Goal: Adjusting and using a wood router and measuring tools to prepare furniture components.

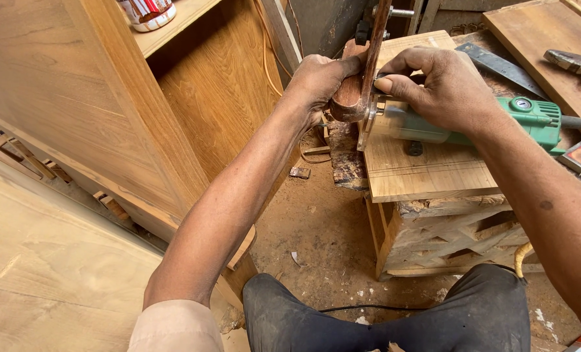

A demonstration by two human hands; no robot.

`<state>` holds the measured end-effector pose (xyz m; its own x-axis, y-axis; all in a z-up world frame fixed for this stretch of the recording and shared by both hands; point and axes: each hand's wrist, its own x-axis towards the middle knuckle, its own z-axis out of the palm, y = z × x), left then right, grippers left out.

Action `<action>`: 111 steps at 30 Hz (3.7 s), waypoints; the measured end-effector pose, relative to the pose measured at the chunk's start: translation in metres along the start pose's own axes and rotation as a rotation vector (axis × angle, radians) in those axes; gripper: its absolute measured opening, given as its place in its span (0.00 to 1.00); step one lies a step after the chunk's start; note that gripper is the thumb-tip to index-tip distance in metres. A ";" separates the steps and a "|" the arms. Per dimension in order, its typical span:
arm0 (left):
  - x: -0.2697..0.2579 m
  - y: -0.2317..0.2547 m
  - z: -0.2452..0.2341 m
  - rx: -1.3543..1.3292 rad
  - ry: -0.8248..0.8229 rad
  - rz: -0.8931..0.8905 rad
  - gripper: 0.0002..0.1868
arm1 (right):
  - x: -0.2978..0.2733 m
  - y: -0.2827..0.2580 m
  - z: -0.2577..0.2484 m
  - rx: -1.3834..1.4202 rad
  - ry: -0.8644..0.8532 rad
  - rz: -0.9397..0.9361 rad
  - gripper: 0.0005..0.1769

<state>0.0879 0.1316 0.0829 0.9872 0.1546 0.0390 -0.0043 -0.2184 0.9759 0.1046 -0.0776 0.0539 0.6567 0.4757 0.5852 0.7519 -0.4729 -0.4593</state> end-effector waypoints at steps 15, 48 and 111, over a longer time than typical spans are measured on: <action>0.003 0.001 -0.001 0.018 -0.009 0.019 0.20 | -0.002 0.004 0.004 -0.083 0.052 -0.103 0.15; -0.035 -0.110 0.048 -0.072 0.277 0.134 0.26 | -0.102 0.074 -0.139 0.376 -0.007 0.069 0.66; -0.040 -0.079 0.066 -0.260 0.274 0.658 0.41 | -0.039 0.044 -0.055 -0.451 -0.429 0.290 0.53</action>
<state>0.0598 0.0787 -0.0104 0.6935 0.3122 0.6493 -0.6495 -0.1191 0.7510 0.1093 -0.1579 0.0475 0.8627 0.4910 0.1213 0.5055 -0.8438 -0.1801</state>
